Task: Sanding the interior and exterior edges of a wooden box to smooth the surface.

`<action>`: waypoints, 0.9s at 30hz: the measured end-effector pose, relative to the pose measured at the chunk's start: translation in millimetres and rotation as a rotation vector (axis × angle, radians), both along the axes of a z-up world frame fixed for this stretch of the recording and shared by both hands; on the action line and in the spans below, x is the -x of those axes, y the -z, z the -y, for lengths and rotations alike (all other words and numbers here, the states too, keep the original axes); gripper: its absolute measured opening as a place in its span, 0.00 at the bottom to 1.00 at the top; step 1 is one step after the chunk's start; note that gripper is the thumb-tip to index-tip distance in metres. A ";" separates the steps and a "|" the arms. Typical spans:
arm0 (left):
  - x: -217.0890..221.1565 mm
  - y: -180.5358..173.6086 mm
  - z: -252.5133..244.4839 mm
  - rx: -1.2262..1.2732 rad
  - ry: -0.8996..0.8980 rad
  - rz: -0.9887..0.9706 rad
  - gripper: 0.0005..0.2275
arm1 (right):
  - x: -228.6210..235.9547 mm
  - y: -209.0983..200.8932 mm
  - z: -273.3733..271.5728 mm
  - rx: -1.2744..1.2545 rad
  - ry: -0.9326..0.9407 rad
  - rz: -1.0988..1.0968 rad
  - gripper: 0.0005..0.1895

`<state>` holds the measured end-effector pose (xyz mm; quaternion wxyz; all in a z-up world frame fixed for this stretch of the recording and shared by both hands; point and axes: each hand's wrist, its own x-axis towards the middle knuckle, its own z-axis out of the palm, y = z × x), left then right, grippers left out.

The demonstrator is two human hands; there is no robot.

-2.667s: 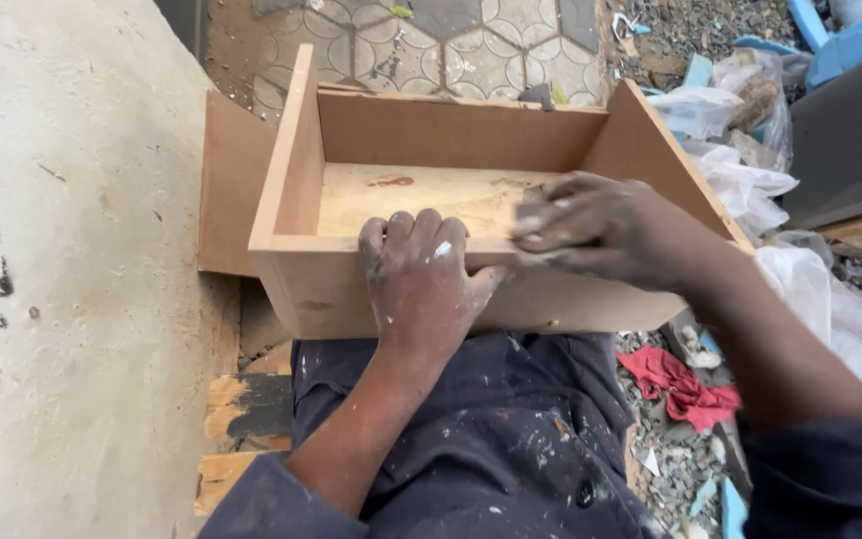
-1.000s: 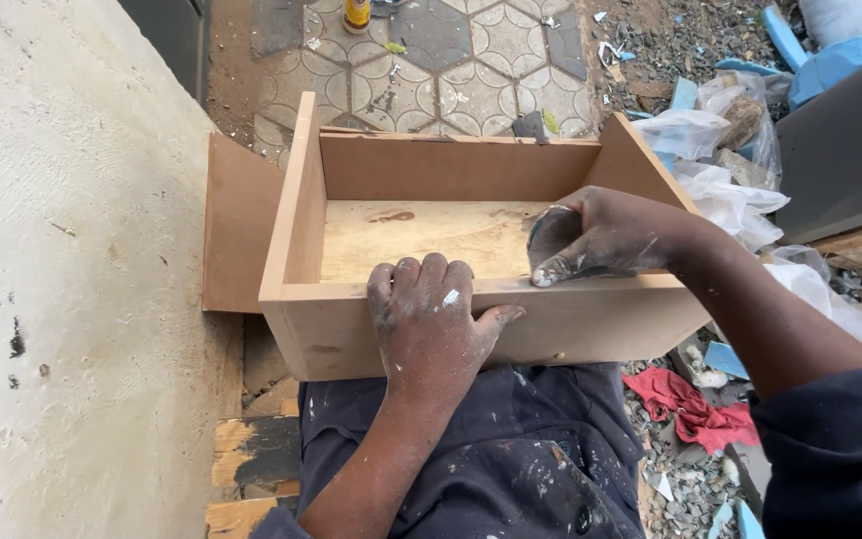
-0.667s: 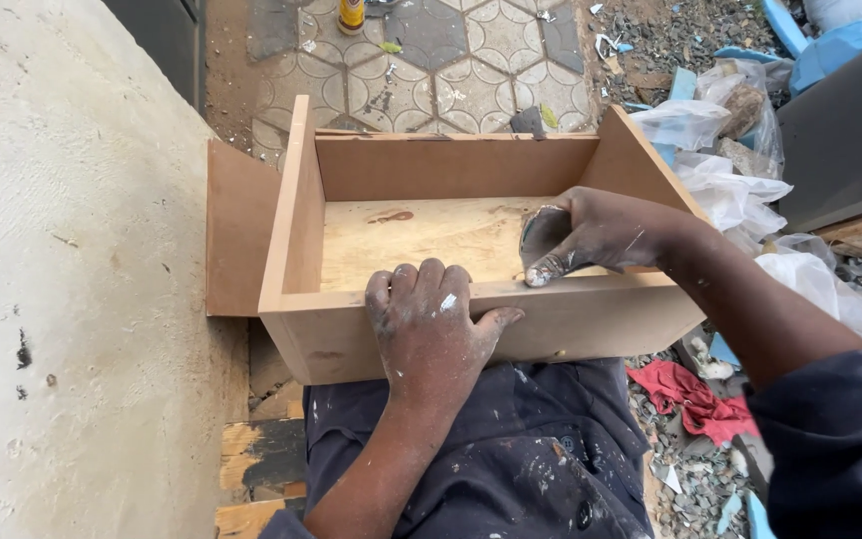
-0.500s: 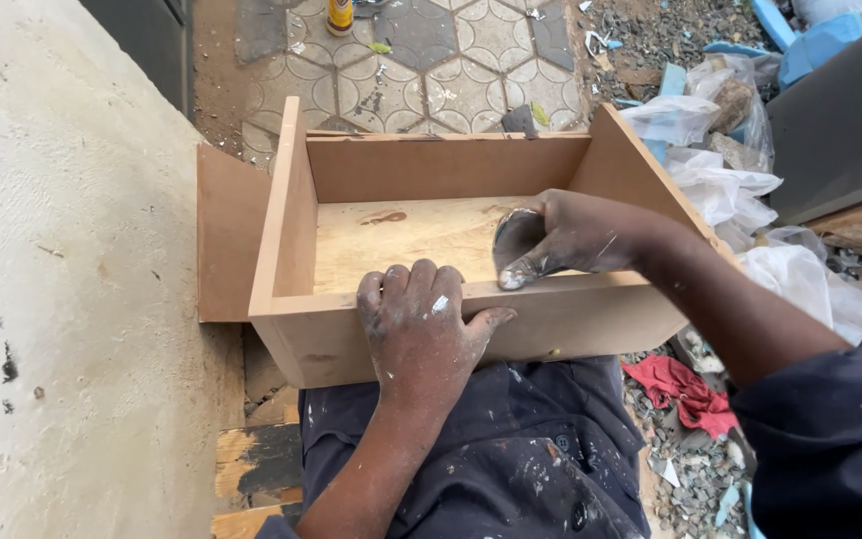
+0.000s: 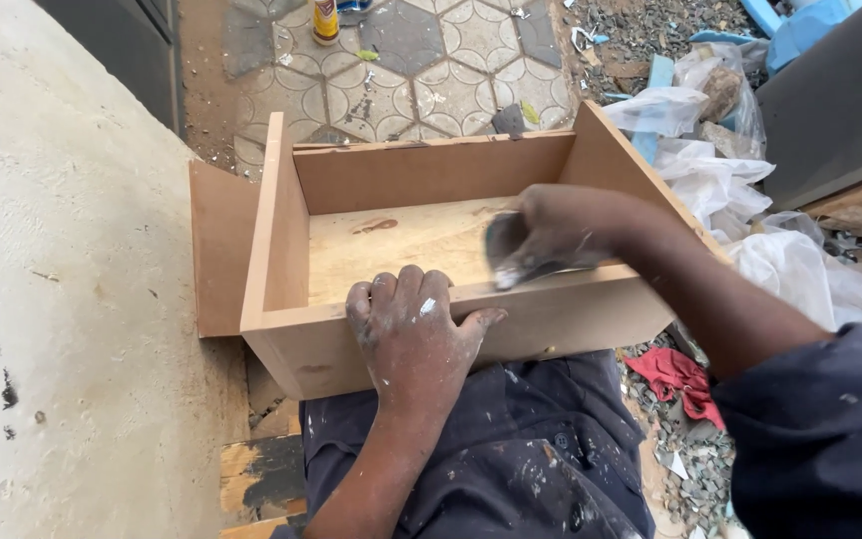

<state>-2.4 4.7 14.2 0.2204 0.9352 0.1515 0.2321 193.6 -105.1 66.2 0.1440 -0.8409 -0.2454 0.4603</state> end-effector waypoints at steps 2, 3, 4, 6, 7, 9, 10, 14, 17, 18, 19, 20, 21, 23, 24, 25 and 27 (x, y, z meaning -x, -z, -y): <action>-2.4 1.1 1.2 0.014 0.007 -0.016 0.22 | 16.4 0.5 -11.7 -0.038 -0.019 0.012 0.18; -1.9 1.4 1.3 0.013 0.011 -0.019 0.22 | 10.7 0.7 -3.7 -0.039 -0.015 0.009 0.18; -1.0 1.9 0.7 0.003 0.020 -0.020 0.23 | 5.4 1.2 3.7 -0.040 -0.048 0.005 0.13; 2.5 1.0 -1.5 -0.009 0.021 -0.027 0.23 | 1.3 -1.9 11.2 -0.043 -0.088 -0.004 0.08; 2.8 -0.7 -1.3 0.018 0.013 -0.038 0.23 | 0.4 -6.5 13.5 0.028 -0.048 0.025 0.16; 1.8 0.8 -0.2 0.046 0.005 -0.056 0.22 | 1.2 -6.3 13.6 0.100 -0.009 0.047 0.25; 0.6 3.8 0.8 0.038 -0.003 -0.045 0.22 | 2.9 -1.8 11.6 0.037 -0.104 0.055 0.19; -0.3 5.3 4.8 0.012 0.000 -0.023 0.26 | 27.6 -15.4 -3.7 0.046 -0.042 0.092 0.15; 3.1 10.4 2.3 0.052 -0.023 -0.035 0.34 | -4.2 -8.4 27.7 0.003 -0.056 0.041 0.07; 0.9 10.7 3.3 0.047 -0.021 -0.035 0.34 | -4.9 -6.3 25.9 -0.002 -0.055 0.041 0.07; 0.1 11.2 5.8 0.054 -0.044 -0.022 0.36 | -4.7 -4.1 24.5 0.000 -0.052 0.048 0.08; -0.7 11.6 8.5 0.061 -0.067 -0.009 0.39 | -4.5 -2.0 23.3 0.002 -0.050 0.055 0.10; -1.4 12.4 8.3 0.061 -0.059 -0.010 0.39 | 5.1 -2.2 12.4 0.003 -0.041 0.055 0.10; -5.6 12.2 7.6 0.059 -0.064 0.018 0.42 | 21.5 -5.2 -9.9 -0.058 -0.080 0.070 0.12; -5.9 12.0 6.0 0.057 -0.056 0.025 0.42 | 21.6 -5.4 -6.9 -0.061 -0.072 0.078 0.12; -3.7 12.3 5.1 0.061 -0.052 0.011 0.41 | 23.8 -4.2 -3.3 -0.052 -0.030 0.063 0.12; 0.0 11.3 1.4 0.062 -0.043 0.005 0.40 | 20.5 -6.9 4.5 -0.048 0.015 0.056 0.12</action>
